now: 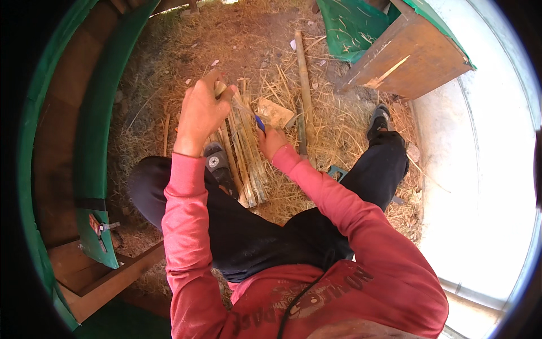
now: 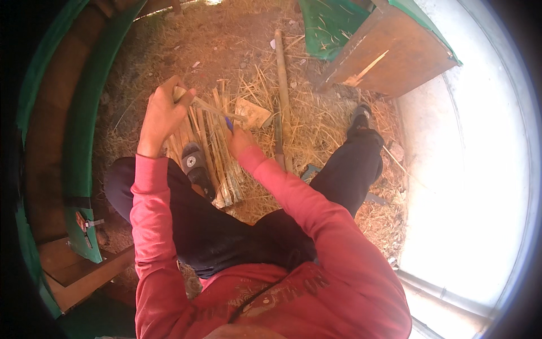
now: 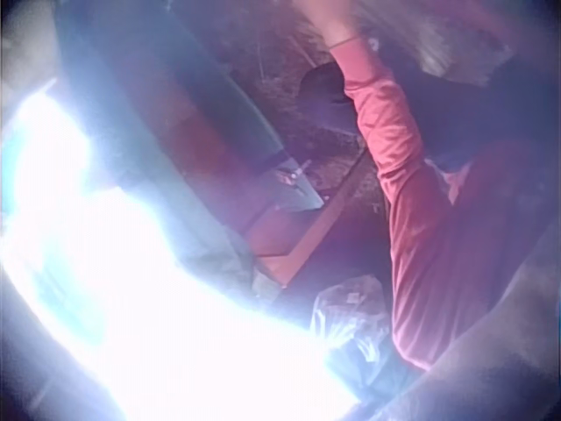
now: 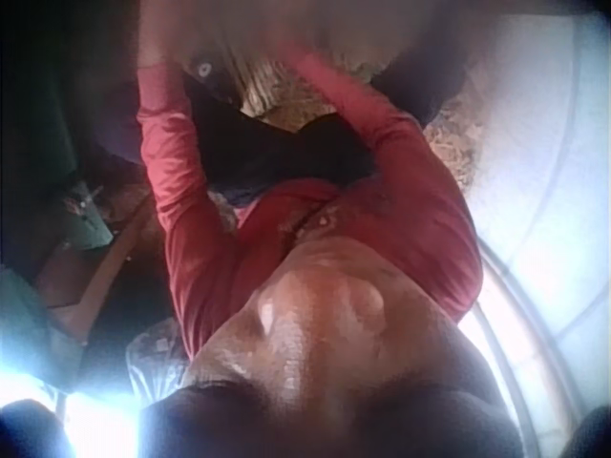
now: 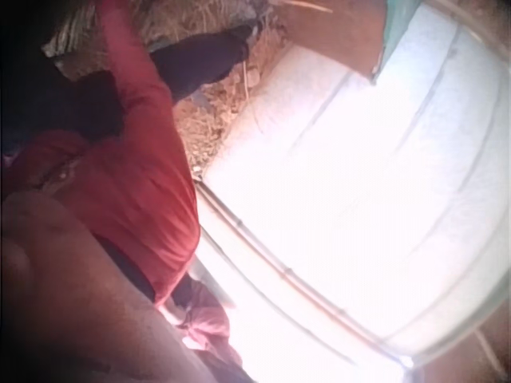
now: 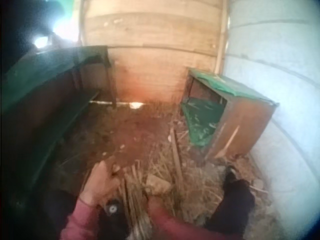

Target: The person sits on the ground and uses a knife to sharpen the ends of thin wooden sticks. They hold each stick with one hand and scrape the blade along the wood to create a point, occasionally inspecting the result before moving to the next stick.

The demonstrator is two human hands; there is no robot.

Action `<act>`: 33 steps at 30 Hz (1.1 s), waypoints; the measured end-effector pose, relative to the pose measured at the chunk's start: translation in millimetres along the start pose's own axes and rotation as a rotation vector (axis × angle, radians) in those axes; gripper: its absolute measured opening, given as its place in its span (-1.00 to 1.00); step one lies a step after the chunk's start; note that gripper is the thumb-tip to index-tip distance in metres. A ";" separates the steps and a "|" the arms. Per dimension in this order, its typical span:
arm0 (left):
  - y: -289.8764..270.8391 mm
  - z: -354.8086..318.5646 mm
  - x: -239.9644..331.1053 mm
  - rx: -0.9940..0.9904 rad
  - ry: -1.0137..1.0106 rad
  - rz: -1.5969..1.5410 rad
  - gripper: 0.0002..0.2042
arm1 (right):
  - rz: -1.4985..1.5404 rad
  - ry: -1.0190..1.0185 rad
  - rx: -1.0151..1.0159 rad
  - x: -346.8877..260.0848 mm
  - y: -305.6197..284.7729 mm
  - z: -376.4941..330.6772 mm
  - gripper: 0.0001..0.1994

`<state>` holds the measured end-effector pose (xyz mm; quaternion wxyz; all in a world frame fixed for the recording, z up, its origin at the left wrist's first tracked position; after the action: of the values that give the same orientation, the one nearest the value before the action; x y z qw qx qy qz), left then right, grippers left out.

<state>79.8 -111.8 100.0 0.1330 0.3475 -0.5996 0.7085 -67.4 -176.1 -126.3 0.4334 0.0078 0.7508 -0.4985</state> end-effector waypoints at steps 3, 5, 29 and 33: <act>-4.8 -3.6 1.8 -0.023 -0.024 -0.020 -0.78 | 0.172 -0.019 -0.049 -51.8 -27.8 -18.0 -0.65; 0.8 -0.4 9.9 -0.017 0.004 -0.030 -0.78 | 0.080 0.093 -0.106 8.2 -0.7 -9.4 -0.68; 2.5 3.3 14.7 0.031 -0.063 0.050 -0.73 | -0.648 0.023 -0.445 96.1 4.0 16.0 -0.73; 5.0 -2.7 3.5 0.093 -0.077 0.116 -0.69 | -0.023 0.235 -0.125 -8.7 -60.3 2.0 -0.75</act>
<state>73.3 -111.2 98.4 0.0522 0.3450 -0.5898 0.7283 -87.4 -204.3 -76.1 0.3362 0.0305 0.8259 -0.4516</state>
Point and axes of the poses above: each hand's wrist, its own z-axis towards the middle knuckle, its own y-axis out of the palm, x = y × z, the point moved 1 cm from there along z, towards the middle knuckle, and after that the axes turned 13 degrees about -x, right-handed, at the moved point
